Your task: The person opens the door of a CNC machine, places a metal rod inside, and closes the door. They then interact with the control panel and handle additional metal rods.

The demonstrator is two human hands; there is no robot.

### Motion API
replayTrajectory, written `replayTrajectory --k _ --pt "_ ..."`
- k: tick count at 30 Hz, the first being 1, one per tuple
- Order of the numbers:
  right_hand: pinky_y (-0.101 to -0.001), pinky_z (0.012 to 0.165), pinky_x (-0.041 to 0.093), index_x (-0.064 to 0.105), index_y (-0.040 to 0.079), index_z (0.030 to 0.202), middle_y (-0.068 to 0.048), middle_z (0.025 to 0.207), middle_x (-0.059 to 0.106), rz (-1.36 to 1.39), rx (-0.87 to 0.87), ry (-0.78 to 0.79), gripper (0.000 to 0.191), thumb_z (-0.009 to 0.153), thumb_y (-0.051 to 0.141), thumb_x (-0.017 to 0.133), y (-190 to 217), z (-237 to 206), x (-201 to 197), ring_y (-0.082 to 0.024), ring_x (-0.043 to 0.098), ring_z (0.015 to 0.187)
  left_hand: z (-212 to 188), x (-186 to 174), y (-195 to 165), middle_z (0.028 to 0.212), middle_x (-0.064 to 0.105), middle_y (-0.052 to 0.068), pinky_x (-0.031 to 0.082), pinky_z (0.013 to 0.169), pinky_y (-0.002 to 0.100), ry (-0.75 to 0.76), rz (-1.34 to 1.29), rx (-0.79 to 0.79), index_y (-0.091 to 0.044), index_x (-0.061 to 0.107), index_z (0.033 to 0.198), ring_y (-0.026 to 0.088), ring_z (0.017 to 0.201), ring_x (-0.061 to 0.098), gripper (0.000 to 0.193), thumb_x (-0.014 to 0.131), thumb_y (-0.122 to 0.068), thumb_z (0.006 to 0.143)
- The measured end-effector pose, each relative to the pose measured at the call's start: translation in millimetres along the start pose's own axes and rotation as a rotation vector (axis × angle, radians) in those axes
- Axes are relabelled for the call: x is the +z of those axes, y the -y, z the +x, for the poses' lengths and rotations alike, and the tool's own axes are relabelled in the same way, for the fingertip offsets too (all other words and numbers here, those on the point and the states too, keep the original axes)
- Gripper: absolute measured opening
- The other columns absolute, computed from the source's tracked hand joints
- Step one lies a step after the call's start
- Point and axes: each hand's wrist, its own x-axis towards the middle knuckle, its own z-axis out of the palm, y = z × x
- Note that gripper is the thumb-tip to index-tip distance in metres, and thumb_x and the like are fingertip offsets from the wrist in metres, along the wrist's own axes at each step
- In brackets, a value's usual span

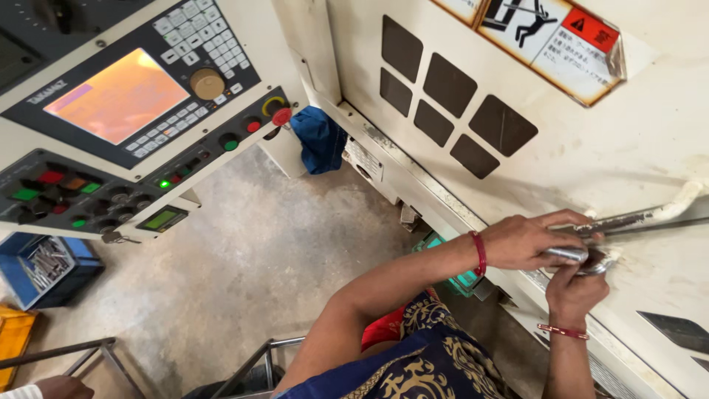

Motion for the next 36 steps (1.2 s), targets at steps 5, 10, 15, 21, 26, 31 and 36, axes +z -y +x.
replayTrajectory --k 5,10,15,21,26,31,36 --pt "-0.0414 0.088 0.057 0.068 0.002 0.116 -0.019 0.110 0.072 0.000 0.026 0.044 0.017 0.106 0.016 0.066 0 1 -3 -0.037 0.073 0.103 -2 28 -11 0.159 0.043 -0.004 0.064 0.084 0.029 -0.002 -0.026 -0.023 -0.029 0.067 0.125 0.018 0.115 0.072 0.039 0.076 -0.029 0.086" --pt "-0.0424 0.085 0.056 0.067 0.002 0.111 -0.018 0.108 0.071 0.034 0.057 0.045 0.014 0.101 0.012 0.067 -5 -2 -4 -0.038 0.072 0.099 -3 31 -14 0.160 0.043 -0.004 0.064 0.086 0.030 0.007 0.004 -0.048 -0.030 0.067 0.127 0.018 0.119 0.071 0.043 0.074 -0.026 0.086" --pt "-0.0420 0.084 0.055 0.066 0.003 0.111 -0.018 0.106 0.070 0.017 0.050 0.044 0.014 0.098 0.009 0.067 -7 -3 -8 -0.039 0.071 0.100 0 30 -21 0.161 0.040 -0.001 0.063 0.086 0.032 0.047 0.017 -0.087 -0.031 0.067 0.127 0.019 0.116 0.071 0.043 0.075 -0.028 0.086" --pt "-0.0417 0.079 0.055 0.064 0.004 0.111 -0.017 0.103 0.070 0.050 0.080 0.117 0.023 0.089 0.006 0.067 -9 -5 -14 -0.038 0.070 0.093 5 33 -37 0.159 0.041 0.005 0.064 0.089 0.034 0.028 0.065 -0.084 -0.030 0.067 0.125 0.023 0.115 0.071 0.036 0.076 -0.036 0.091" --pt "-0.0475 0.075 0.053 0.061 0.005 0.122 -0.019 0.102 0.070 -0.054 0.118 0.191 0.033 0.090 0.007 0.068 -11 -8 -24 -0.044 0.067 0.093 3 30 -43 0.158 0.041 0.004 0.064 0.088 0.036 0.038 0.072 -0.119 -0.027 0.067 0.127 0.025 0.111 0.073 0.039 0.074 -0.032 0.089" --pt "-0.0467 0.080 0.054 0.061 0.006 0.124 -0.017 0.111 0.069 0.002 0.166 0.219 0.031 0.094 0.008 0.065 6 -3 -31 -0.041 0.068 0.100 2 34 -50 0.161 0.038 0.005 0.063 0.092 0.038 0.028 -0.013 -0.179 -0.025 0.066 0.128 0.026 0.111 0.074 0.038 0.073 -0.031 0.091" --pt "-0.0469 0.089 0.053 0.062 0.003 0.126 -0.015 0.125 0.067 -0.028 0.129 0.258 0.036 0.090 0.004 0.065 22 8 -40 -0.040 0.064 0.113 0 46 -48 0.163 0.032 0.008 0.060 0.098 0.040 -0.019 0.008 -0.116 -0.031 0.072 0.120 0.028 0.132 0.063 0.027 0.070 -0.037 0.093"
